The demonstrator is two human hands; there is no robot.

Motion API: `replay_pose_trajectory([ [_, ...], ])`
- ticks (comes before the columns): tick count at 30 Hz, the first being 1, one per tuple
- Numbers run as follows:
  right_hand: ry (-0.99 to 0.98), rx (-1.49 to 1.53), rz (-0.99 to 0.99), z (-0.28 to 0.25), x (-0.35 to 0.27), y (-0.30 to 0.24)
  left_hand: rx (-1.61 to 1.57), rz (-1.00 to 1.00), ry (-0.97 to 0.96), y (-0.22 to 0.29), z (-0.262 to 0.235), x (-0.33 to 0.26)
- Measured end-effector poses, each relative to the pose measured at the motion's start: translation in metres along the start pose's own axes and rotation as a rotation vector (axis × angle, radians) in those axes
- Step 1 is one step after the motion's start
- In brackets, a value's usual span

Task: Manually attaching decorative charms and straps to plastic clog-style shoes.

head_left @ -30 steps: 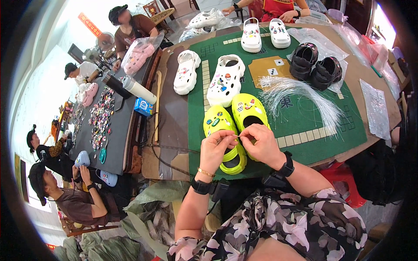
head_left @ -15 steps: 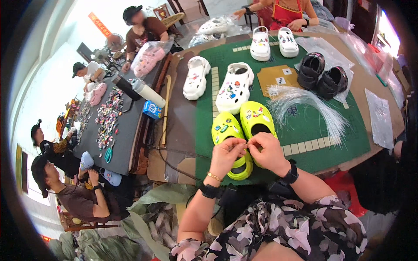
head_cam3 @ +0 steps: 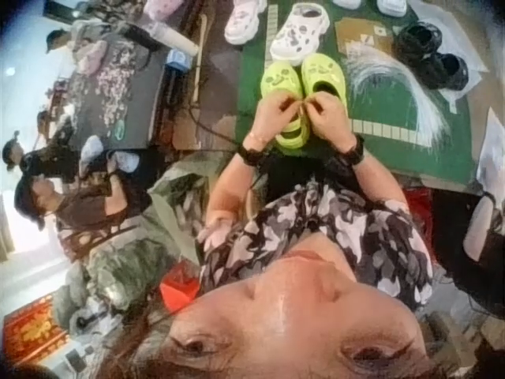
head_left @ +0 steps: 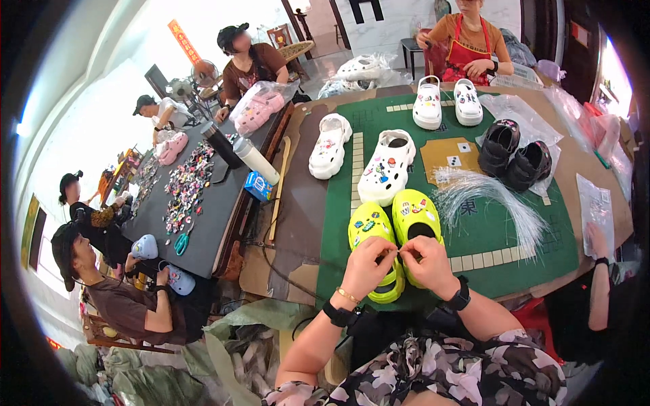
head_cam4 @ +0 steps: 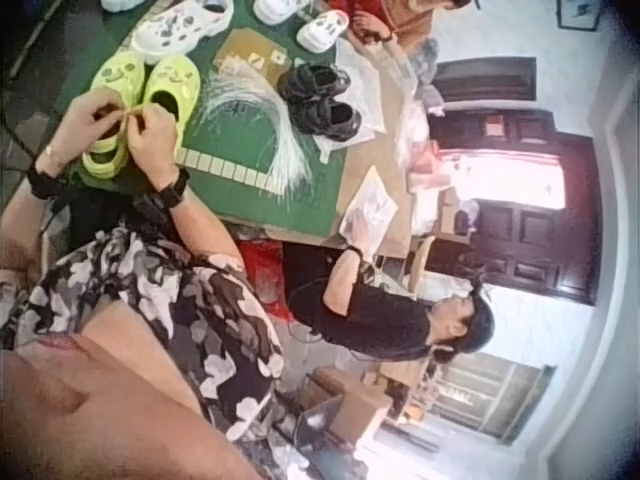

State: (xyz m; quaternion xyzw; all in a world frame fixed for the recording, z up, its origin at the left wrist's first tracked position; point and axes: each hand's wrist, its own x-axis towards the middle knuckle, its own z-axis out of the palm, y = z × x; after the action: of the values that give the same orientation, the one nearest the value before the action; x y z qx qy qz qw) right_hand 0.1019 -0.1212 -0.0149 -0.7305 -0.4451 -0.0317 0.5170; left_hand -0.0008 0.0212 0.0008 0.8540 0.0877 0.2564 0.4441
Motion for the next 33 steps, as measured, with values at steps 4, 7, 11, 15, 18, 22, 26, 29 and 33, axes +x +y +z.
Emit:
replay_pose_trajectory([
  [4, -0.035, -0.008, -0.044, 0.000, 0.001, -0.001, 0.162, 0.135, 0.004, 0.003, -0.003, -0.001],
  [7, -0.005, -0.011, -0.042, 0.002, 0.001, -0.002, 0.230, 0.117, 0.013, 0.009, 0.002, -0.005],
  [11, -0.002, -0.029, -0.068, 0.003, 0.001, 0.002, 0.374, 0.163, 0.016, 0.012, 0.003, -0.006],
  [15, -0.010, -0.043, -0.084, 0.003, 0.000, 0.002, 0.376, 0.141, -0.016, 0.016, 0.004, -0.006],
  [18, 0.007, -0.041, -0.116, 0.004, -0.003, 0.003, 0.325, 0.102, -0.058, 0.018, 0.005, -0.007],
  [22, -0.003, -0.071, -0.164, 0.000, -0.005, 0.001, 0.311, 0.119, -0.074, 0.017, 0.006, -0.008],
  [26, 0.039, -0.103, -0.104, -0.004, -0.004, 0.000, 0.461, 0.211, 0.091, 0.019, 0.005, -0.008],
  [29, 0.010, -0.089, -0.147, -0.009, 0.003, 0.006, 0.346, 0.146, 0.108, 0.001, -0.009, -0.008],
  [33, 0.029, -0.163, 0.000, -0.047, 0.004, 0.007, 0.087, -0.174, 0.212, -0.020, -0.038, -0.001],
])
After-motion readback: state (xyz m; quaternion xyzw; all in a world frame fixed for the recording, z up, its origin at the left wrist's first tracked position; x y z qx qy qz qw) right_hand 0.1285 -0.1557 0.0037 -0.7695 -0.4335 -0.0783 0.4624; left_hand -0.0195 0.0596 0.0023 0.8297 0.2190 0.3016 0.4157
